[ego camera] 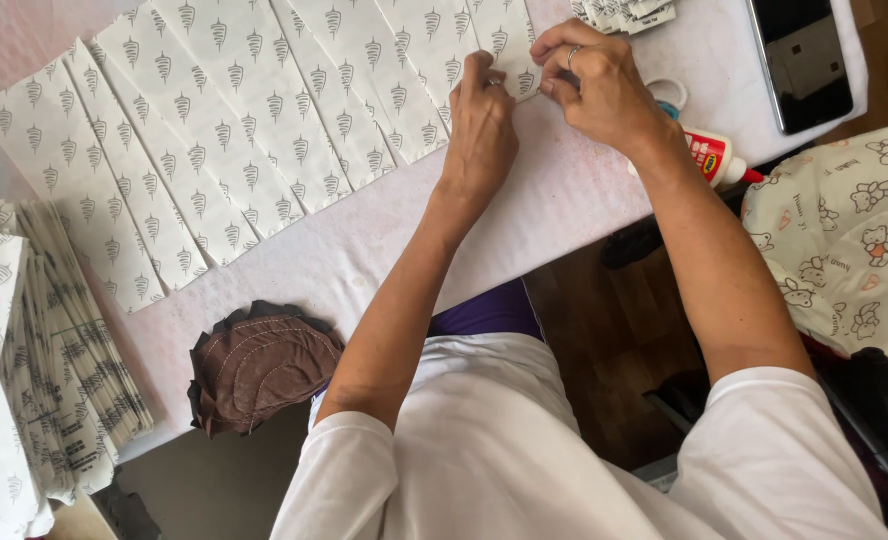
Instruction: The person applies glue from a bottle onto the edges of paper strips and سپس assembles them into a stack.
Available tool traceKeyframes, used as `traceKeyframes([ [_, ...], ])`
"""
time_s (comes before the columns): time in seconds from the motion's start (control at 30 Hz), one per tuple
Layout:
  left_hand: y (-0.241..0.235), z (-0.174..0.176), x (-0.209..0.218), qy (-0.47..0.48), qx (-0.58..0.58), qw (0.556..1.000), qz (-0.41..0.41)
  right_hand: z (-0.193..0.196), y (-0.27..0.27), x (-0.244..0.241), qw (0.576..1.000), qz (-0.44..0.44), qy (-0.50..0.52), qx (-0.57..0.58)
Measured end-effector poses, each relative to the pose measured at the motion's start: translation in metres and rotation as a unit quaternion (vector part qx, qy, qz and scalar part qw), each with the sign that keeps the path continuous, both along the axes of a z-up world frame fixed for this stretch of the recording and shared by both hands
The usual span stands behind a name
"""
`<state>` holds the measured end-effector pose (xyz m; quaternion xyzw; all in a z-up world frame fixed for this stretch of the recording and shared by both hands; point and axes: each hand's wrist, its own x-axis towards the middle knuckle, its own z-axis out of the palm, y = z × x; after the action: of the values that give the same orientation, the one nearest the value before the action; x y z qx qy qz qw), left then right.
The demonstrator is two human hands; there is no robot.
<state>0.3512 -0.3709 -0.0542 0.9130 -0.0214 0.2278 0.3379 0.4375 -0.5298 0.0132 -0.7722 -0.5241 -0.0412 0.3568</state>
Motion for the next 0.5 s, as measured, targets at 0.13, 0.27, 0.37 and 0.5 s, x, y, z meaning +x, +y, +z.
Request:
traceKeyframes([
  [0.13,-0.004,-0.007,0.009,0.073,-0.018,0.997,0.031,-0.002,0.000,0.000,1.000,-0.026,0.002,-0.006],
  [0.27,0.002,-0.006,0.017,0.074,-0.057,0.995,0.046,0.005,0.006,-0.002,0.998,-0.059,0.024,0.009],
  [0.37,0.006,0.003,0.016,0.049,-0.097,0.993,0.040,0.001,0.013,-0.008,0.994,-0.096,0.029,0.032],
  [0.5,0.006,0.013,0.013,0.043,-0.146,0.987,0.044,-0.011,0.014,-0.011,0.990,-0.117,0.038,0.066],
])
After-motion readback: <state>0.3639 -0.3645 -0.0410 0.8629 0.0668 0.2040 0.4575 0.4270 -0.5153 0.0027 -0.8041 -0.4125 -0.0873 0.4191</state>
